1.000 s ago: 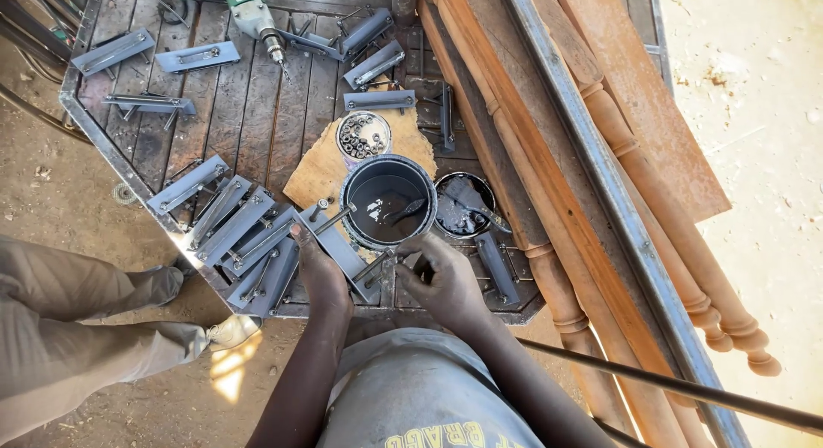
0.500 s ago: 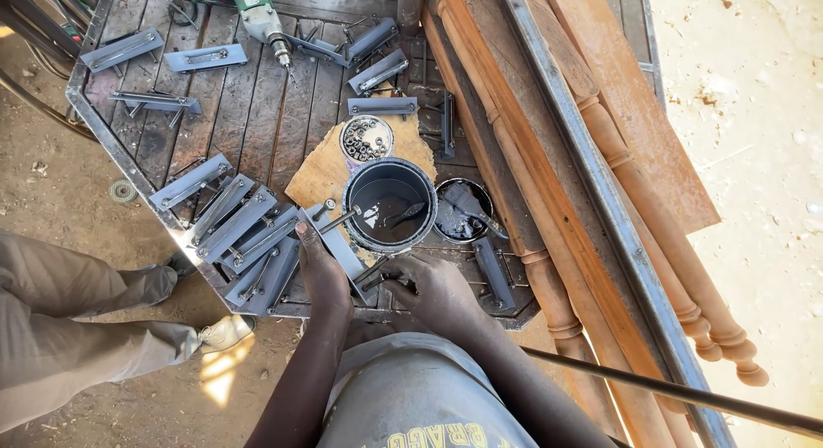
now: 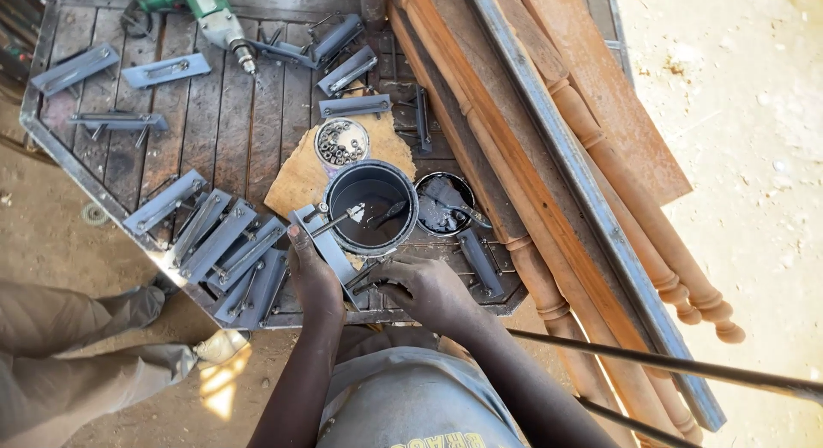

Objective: Painting small metal brackets with black paint using a brush on a workshop floor.

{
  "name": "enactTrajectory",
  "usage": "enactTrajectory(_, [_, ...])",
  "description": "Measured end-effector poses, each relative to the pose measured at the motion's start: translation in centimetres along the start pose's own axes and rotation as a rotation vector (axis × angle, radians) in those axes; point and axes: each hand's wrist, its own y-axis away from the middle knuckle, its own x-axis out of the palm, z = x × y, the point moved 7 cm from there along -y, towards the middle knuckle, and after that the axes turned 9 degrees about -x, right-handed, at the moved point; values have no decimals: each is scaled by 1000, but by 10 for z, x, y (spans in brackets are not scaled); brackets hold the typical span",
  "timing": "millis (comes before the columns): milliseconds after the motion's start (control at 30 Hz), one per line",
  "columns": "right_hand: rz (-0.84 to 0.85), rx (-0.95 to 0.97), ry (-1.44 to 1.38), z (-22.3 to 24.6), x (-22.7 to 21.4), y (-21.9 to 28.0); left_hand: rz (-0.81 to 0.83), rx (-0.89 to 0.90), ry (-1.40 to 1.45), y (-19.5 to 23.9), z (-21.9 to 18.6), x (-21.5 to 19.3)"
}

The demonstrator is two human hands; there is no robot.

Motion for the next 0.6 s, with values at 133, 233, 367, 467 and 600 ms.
enactTrajectory(133, [-47,35,3,-2,3,1,79,64,-23,39,-47,17])
enactTrajectory(233, [-93,54,46,10,-3,-3,87,69,-106,25,-47,18])
enactTrajectory(367, [-167,117,31,14,-2,0,128,42,-131,28,-51,25])
enactTrajectory(467, [-207,159,44,15,6,-1,144,56,-172,15,-49,18])
enactTrajectory(600, [-237,171,81,26,9,-5,176,100,-232,-34,-22,8])
